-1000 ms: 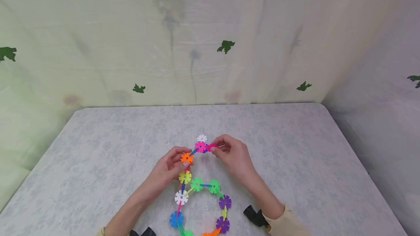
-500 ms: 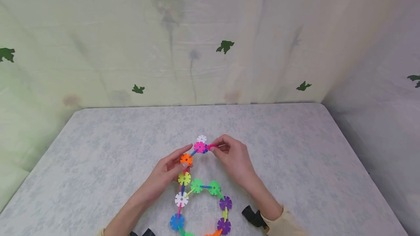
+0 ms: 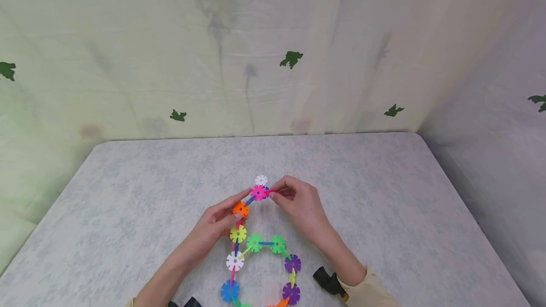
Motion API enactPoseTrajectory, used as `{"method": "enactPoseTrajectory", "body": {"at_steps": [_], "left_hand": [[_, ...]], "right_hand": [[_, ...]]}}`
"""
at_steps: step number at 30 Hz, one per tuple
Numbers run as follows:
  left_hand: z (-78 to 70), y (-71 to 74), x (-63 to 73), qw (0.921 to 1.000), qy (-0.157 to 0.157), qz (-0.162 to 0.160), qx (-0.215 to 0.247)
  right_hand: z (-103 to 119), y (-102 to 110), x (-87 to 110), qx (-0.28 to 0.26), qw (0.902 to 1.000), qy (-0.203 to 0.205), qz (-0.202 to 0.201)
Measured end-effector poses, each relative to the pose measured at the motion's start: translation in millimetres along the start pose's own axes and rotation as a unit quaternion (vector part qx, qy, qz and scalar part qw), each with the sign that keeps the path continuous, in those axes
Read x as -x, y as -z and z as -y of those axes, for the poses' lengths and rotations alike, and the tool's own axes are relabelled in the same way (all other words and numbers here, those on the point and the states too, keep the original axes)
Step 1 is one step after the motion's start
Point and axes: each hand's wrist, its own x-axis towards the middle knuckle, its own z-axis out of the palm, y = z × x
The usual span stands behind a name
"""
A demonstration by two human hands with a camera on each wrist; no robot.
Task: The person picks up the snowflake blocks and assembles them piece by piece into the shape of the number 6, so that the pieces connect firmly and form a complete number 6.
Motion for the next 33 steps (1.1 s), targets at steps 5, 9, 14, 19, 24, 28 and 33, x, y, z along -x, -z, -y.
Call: {"method": "enactPoseTrajectory", "body": {"at_steps": [5, 9, 14, 19, 24, 28, 33], "left_hand": [[-0.1, 2.1, 0.0, 0.9998, -0.011, 0.014, -0.005], [1.0, 4.0, 0.2, 0.9994, -0.023, 0.023, -0.01], [2.9, 5.0, -0.1, 0.9989, -0.032, 0.029, -0.02], [2.5, 4.8, 0.5, 0.9989, -0.029, 0.03, -0.022], [0.2, 5.2, 0.1, 0.9998, -0.01, 0.012, -0.009], [-1.3, 6.5, -1.4, 1.0, 0.0, -0.003, 0.003], [-0.6, 7.3, -2.5, 0.9999, 0.006, -0.008, 0.004]], "right_hand": [[1.7, 0.5, 0.6, -0.001, 0.9996, 0.027, 0.008], [2.3, 0.2, 1.4, 0.029, 0.9979, 0.057, 0.009], [1.7, -1.3, 2.4, 0.061, 0.9943, 0.086, 0.009], [-0.4, -2.8, 2.4, 0.064, 0.9935, 0.094, 0.011], [-3.4, -0.6, -0.7, -0.018, 0.9985, 0.029, 0.044], [-9.1, 4.3, -10.3, -0.049, 0.9959, -0.015, 0.074], [-17.8, 8.0, -39.9, 0.018, 0.9933, -0.012, 0.114]]}}
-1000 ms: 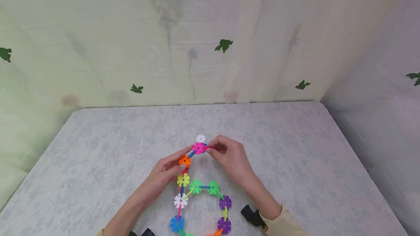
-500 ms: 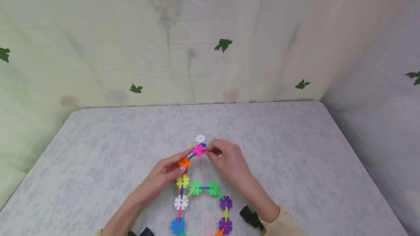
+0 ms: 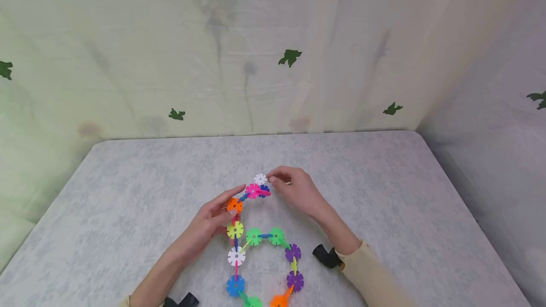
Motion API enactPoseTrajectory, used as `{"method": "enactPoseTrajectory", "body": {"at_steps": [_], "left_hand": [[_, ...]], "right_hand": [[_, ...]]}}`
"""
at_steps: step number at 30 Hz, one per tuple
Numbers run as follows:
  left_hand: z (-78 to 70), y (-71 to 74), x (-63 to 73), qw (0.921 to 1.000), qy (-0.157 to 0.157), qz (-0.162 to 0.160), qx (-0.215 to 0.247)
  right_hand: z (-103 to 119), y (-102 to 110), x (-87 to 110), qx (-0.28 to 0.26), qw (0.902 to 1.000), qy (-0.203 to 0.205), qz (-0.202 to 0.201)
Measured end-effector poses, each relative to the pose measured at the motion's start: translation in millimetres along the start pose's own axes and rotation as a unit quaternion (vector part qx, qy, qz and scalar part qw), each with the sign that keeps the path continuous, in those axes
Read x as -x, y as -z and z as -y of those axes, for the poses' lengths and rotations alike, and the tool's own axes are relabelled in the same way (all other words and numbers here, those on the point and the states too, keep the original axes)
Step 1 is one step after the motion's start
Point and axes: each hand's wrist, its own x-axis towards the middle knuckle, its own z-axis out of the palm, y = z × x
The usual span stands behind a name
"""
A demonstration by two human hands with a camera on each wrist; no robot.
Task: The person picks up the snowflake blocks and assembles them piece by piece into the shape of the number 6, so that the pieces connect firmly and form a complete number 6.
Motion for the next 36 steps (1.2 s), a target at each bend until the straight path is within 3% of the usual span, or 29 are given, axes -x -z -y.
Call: {"method": "enactPoseTrajectory", "body": {"at_steps": [3, 8, 11, 14, 19, 22, 30, 36], "left_hand": [[0.3, 0.1, 0.4, 1.0, 0.0, -0.004, -0.002], [0.2, -0.7, 0.4, 0.9999, -0.001, -0.012, -0.004], [0.4, -0.6, 0.1, 0.9998, -0.006, -0.017, -0.002], [1.0, 0.0, -0.2, 0.9998, -0.01, -0.018, 0.005], [2.3, 2.5, -0.5, 0.9996, -0.02, -0.02, 0.01], [2.3, 3.7, -0.5, 0.9996, -0.021, -0.018, 0.011], [0.9, 2.9, -0.9, 0.9995, -0.008, -0.019, 0.024], [0.6, 1.6, -0.1, 0.9989, -0.001, -0.018, 0.043]], "right_hand": [[-4.5, 2.6, -23.4, 0.077, 0.9961, -0.003, 0.042], [-12.4, 0.6, -55.0, 0.184, 0.9761, 0.005, 0.115], [-12.8, -1.7, -63.9, 0.214, 0.9665, 0.005, 0.142], [-12.9, -3.8, -66.6, 0.222, 0.9639, -0.009, 0.147], [-11.6, -2.9, -61.8, 0.199, 0.9722, -0.047, 0.113], [-11.6, 1.0, -53.0, 0.185, 0.9777, -0.047, 0.088], [-5.4, 10.8, -6.1, 0.089, 0.9956, -0.03, -0.009], [2.2, 8.5, 24.6, 0.003, 0.9974, -0.046, -0.056]]}}
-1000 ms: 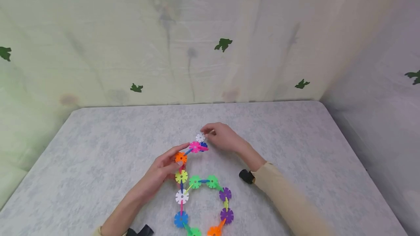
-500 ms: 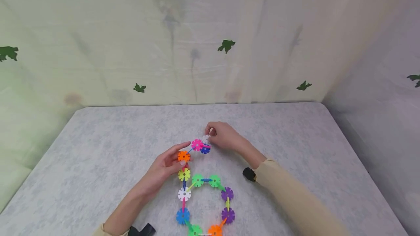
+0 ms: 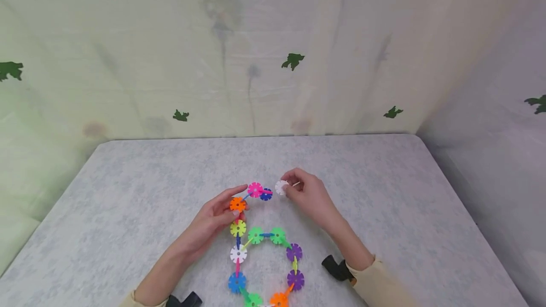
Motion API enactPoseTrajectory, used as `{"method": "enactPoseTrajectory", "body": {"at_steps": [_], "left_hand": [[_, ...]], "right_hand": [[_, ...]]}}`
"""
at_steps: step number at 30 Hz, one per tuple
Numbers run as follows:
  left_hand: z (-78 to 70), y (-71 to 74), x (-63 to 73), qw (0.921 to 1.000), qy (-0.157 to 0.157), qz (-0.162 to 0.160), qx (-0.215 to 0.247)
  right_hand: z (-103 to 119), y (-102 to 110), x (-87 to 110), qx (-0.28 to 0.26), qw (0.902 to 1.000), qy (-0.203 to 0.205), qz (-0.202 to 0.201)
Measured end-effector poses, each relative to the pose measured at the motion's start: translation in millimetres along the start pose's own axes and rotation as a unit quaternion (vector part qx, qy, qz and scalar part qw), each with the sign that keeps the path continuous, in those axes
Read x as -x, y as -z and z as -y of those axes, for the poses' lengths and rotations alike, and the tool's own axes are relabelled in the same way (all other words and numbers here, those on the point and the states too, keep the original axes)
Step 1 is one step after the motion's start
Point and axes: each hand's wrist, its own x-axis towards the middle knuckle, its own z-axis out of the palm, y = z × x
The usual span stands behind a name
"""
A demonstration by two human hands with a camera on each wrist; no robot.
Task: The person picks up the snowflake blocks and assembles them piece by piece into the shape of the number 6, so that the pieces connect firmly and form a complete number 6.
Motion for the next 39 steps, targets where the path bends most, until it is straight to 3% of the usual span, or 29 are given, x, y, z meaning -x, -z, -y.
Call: {"method": "enactPoseTrajectory", "body": {"at_steps": [8, 18, 22, 30, 35, 39], "left_hand": [[-0.4, -0.9, 1.2, 0.9997, 0.006, 0.01, 0.022], [-1.7, -3.1, 1.9, 0.9992, -0.001, 0.037, -0.018], [-3.0, -7.2, 0.4, 0.999, -0.005, 0.009, -0.044], [-2.6, -17.9, -0.9, 0.9911, 0.03, -0.118, -0.054], [-0.8, -21.6, -1.8, 0.9871, 0.046, -0.147, -0.043], [0.1, -22.0, -1.9, 0.9879, 0.041, -0.144, -0.042]], "right_hand": [[5.0, -8.5, 18.1, -0.095, 0.9948, -0.019, -0.032], [8.3, -18.9, 20.6, -0.141, 0.9893, -0.021, -0.029], [10.6, -23.5, 22.4, -0.137, 0.9903, 0.003, -0.022], [21.0, -31.9, 29.1, -0.133, 0.9908, 0.011, -0.018], [20.8, -36.0, 31.4, -0.139, 0.9899, 0.017, -0.021], [19.5, -38.9, 31.5, -0.14, 0.9895, 0.026, -0.023]]}}
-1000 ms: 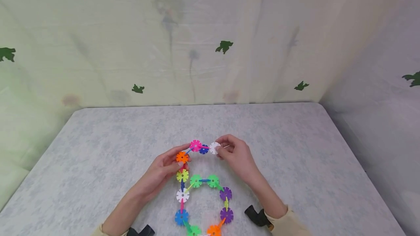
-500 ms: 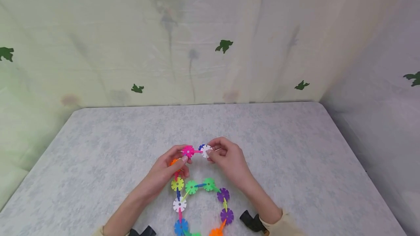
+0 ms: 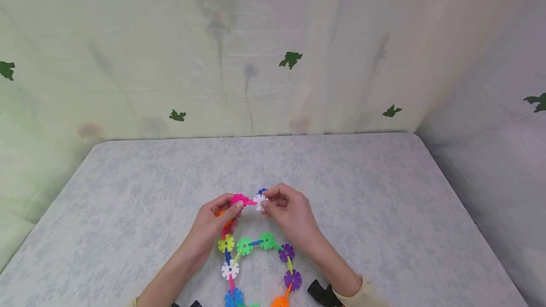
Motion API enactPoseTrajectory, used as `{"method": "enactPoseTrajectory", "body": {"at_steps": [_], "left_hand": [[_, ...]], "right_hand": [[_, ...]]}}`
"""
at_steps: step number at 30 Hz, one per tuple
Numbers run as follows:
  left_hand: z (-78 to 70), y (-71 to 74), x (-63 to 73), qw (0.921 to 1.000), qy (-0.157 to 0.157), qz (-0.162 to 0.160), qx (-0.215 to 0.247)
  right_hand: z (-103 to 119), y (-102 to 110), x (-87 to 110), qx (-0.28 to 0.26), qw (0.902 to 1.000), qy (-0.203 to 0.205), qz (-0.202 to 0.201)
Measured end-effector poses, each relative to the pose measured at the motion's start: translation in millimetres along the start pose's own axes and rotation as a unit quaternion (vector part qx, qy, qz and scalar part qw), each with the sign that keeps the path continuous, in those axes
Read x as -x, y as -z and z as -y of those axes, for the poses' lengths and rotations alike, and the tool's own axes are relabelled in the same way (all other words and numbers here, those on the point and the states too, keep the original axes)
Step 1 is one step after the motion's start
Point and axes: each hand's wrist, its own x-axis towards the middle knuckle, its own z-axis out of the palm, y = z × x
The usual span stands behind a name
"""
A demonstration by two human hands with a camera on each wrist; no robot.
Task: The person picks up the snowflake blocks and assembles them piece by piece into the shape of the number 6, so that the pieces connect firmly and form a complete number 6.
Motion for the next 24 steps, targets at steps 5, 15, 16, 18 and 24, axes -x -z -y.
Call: {"method": "enactPoseTrajectory", "body": {"at_steps": [5, 15, 16, 18, 24], "left_hand": [[0.4, 0.5, 0.5, 0.9999, -0.004, 0.012, -0.005], [1.5, 5.9, -3.9, 0.9991, -0.004, 0.037, 0.022], [1.7, 6.7, -4.4, 0.9989, -0.005, 0.039, 0.026], [2.0, 8.5, -5.4, 0.9986, -0.005, 0.041, 0.034], [3.5, 12.9, -8.3, 0.9969, 0.006, 0.051, 0.06]], "right_hand": [[-0.6, -0.7, -0.5, -0.001, 1.0, -0.002, 0.003], [-7.2, 16.7, -20.5, 0.01, 0.9964, 0.009, 0.084], [-7.8, 18.6, -25.0, 0.023, 0.9956, 0.008, 0.091], [-9.6, 21.4, -35.5, 0.067, 0.9926, 0.0, 0.101], [-18.2, 21.5, -64.9, 0.264, 0.9491, -0.015, 0.171]]}}
